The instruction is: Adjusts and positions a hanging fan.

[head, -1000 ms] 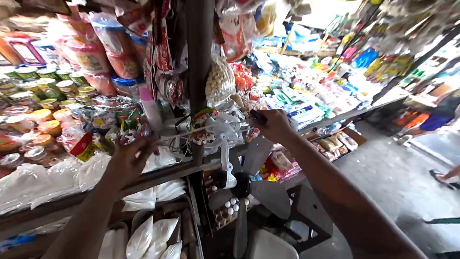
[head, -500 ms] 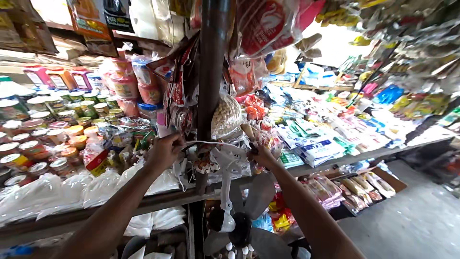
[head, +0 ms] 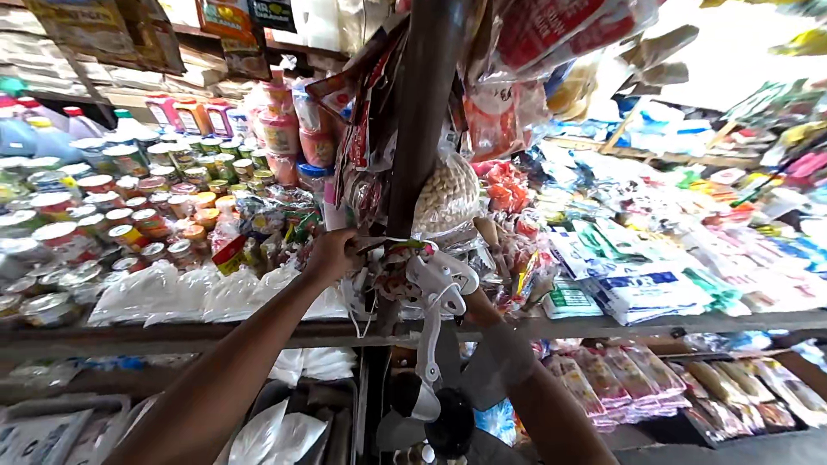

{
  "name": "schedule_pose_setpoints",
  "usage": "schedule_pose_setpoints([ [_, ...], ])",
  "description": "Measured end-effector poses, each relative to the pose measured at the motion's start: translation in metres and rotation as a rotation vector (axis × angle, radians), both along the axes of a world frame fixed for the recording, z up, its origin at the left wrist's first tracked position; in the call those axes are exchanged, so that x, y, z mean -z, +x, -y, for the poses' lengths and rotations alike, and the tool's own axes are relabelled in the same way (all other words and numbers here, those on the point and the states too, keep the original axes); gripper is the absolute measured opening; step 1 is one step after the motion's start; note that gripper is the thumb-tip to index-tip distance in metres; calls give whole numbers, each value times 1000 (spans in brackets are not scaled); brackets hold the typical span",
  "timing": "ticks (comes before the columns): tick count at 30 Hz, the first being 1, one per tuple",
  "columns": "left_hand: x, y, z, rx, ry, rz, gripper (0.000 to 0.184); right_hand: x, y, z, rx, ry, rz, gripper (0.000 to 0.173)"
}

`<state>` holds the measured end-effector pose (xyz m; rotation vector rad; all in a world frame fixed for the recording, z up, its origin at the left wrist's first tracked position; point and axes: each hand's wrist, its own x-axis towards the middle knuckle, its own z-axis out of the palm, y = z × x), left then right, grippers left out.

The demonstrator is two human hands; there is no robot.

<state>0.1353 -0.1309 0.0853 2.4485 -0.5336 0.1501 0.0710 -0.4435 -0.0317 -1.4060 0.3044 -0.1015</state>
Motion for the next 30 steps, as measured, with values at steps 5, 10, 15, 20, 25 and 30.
schedule_pose_setpoints([
  [5,44,6,-12,-11,5,-127,16,-3,-3,7,-94,112,-35,8],
  [10,77,2,-10,84,-9,-227,19,-12,-30,27,-24,42,-193,16],
  [15,92,-21,-14,149,-61,-242,21,24,-93,89,104,29,-97,30],
  [20,138,-44,-54,77,-117,-10,22,55,-191,114,525,154,-236,48],
  [25,200,-83,-125,-42,-75,-242,52,30,-276,40,669,-21,-503,23],
  [30,257,-140,-183,-399,-13,-395,45,145,-380,9,778,-96,-281,21],
])
